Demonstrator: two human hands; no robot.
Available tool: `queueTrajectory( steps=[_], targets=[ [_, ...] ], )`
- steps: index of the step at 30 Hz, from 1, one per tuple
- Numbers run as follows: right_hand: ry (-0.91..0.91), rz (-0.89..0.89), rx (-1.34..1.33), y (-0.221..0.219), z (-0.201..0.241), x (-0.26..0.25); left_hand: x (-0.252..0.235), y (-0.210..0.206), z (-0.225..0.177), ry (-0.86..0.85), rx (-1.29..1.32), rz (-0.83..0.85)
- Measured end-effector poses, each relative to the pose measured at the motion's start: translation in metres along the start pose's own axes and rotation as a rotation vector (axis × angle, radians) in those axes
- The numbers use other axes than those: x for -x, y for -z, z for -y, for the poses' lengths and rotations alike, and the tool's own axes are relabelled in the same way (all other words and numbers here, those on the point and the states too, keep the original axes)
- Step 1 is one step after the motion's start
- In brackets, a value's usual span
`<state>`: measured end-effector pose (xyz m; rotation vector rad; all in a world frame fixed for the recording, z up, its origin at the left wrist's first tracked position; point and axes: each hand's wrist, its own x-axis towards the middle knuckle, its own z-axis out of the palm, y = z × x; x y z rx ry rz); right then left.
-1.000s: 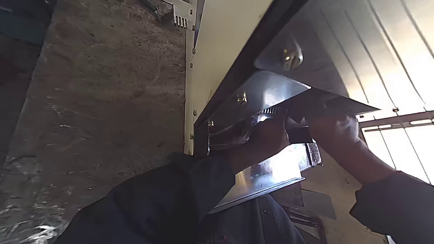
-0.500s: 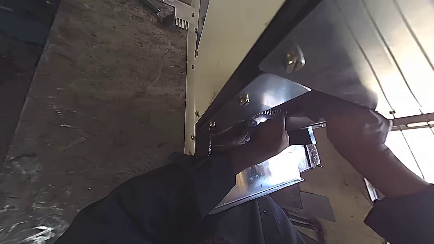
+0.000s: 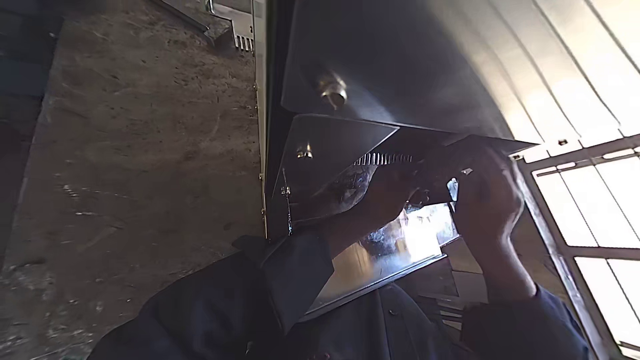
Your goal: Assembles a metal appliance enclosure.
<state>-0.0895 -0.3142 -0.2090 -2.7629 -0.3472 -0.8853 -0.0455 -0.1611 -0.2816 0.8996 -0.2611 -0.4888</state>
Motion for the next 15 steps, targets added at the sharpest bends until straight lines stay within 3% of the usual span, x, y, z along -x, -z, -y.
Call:
queueTrajectory(
  steps=[2,5,12,15],
  targets=[
    [-0.227,-0.089,-0.205,-0.001,0.007,-0.002,0.000,-0.001,0.000,-0.010,0.042,-0.084],
    [-0.491,0.015,-0.284,-0.017,0.013,-0.005,-0.002,0.002,0.008,-0.066,-0.019,-0.045],
    [-0.548,0.046,0.162,-0.026,0.026,-0.045,-0.005,0.002,0.005,0.122,-0.513,-0.035],
    [-0.481,0.027,0.249,-0.032,0.031,-0.051,-0.004,0.000,0.004,0.164,-0.671,0.015]
  ],
)
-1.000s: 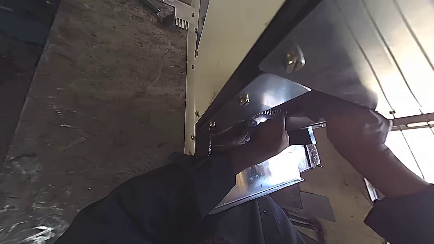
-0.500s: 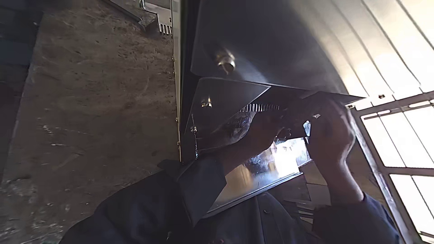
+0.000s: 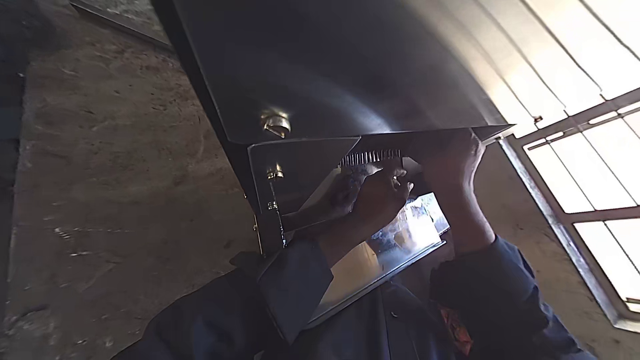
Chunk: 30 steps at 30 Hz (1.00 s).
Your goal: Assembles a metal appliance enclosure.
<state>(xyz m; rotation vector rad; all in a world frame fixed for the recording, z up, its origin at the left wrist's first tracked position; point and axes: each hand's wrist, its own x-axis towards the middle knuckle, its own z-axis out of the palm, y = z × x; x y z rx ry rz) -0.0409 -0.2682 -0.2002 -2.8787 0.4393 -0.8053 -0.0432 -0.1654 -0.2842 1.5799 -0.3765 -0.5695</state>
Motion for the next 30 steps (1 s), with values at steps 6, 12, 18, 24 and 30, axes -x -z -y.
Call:
queueTrajectory(
  steps=[6,12,18,24,30],
  targets=[
    [0.063,-0.050,0.049,-0.013,-0.006,-0.004,0.010,0.000,-0.006,-0.034,-0.185,0.050],
    [0.007,0.033,0.169,-0.028,0.001,-0.007,0.010,0.003,-0.007,-0.067,-0.297,0.026],
    [0.026,-0.039,0.172,-0.031,-0.016,-0.009,0.011,0.004,-0.006,-0.033,-0.287,0.051],
    [0.041,-0.064,0.143,-0.022,-0.017,-0.012,0.011,0.007,-0.007,-0.004,-0.301,0.065],
    [-0.089,0.198,0.200,-0.029,0.005,-0.002,0.009,0.006,-0.008,-0.027,-0.360,0.040]
  ],
)
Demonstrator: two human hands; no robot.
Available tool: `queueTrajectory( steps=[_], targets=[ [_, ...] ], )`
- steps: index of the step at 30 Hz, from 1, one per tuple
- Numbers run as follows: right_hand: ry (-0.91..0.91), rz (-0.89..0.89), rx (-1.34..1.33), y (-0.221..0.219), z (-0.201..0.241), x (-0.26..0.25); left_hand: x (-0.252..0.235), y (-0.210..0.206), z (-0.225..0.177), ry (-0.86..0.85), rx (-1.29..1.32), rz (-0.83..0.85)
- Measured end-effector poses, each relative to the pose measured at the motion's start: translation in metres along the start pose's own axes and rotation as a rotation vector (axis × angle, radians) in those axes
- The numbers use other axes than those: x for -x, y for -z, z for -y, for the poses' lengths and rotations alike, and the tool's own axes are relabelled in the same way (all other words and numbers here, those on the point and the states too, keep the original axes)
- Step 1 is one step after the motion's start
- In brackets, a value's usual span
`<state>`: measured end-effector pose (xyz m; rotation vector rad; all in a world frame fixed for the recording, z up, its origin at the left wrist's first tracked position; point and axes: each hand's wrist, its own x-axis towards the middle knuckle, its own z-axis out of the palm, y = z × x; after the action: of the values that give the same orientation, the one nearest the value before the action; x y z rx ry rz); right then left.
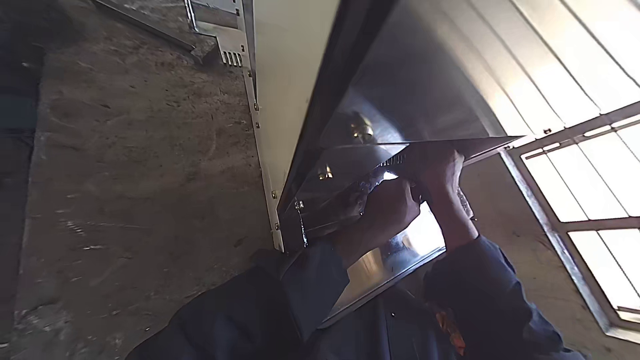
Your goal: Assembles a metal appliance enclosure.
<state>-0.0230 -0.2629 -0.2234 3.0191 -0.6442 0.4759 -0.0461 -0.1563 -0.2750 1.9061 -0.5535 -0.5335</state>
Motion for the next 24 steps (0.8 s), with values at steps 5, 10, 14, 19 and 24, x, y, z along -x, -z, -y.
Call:
queueTrajectory(
  steps=[5,10,14,19,24],
  targets=[
    [0.083,-0.313,-0.120,0.018,-0.004,-0.007,-0.002,0.001,0.000,0.057,0.013,0.075],
    [0.008,0.173,-0.018,-0.024,-0.013,0.006,-0.001,-0.002,0.001,0.014,-0.161,0.089],
    [0.017,0.148,-0.167,-0.011,-0.030,0.008,0.003,0.004,-0.005,0.042,-0.423,0.279],
    [0.036,0.051,-0.342,-0.019,-0.038,0.009,0.014,0.002,-0.027,0.033,-0.560,0.326],
    [0.050,0.172,-0.464,-0.044,-0.038,0.011,0.068,0.017,-0.047,-0.405,-0.451,-0.180]
  ],
)
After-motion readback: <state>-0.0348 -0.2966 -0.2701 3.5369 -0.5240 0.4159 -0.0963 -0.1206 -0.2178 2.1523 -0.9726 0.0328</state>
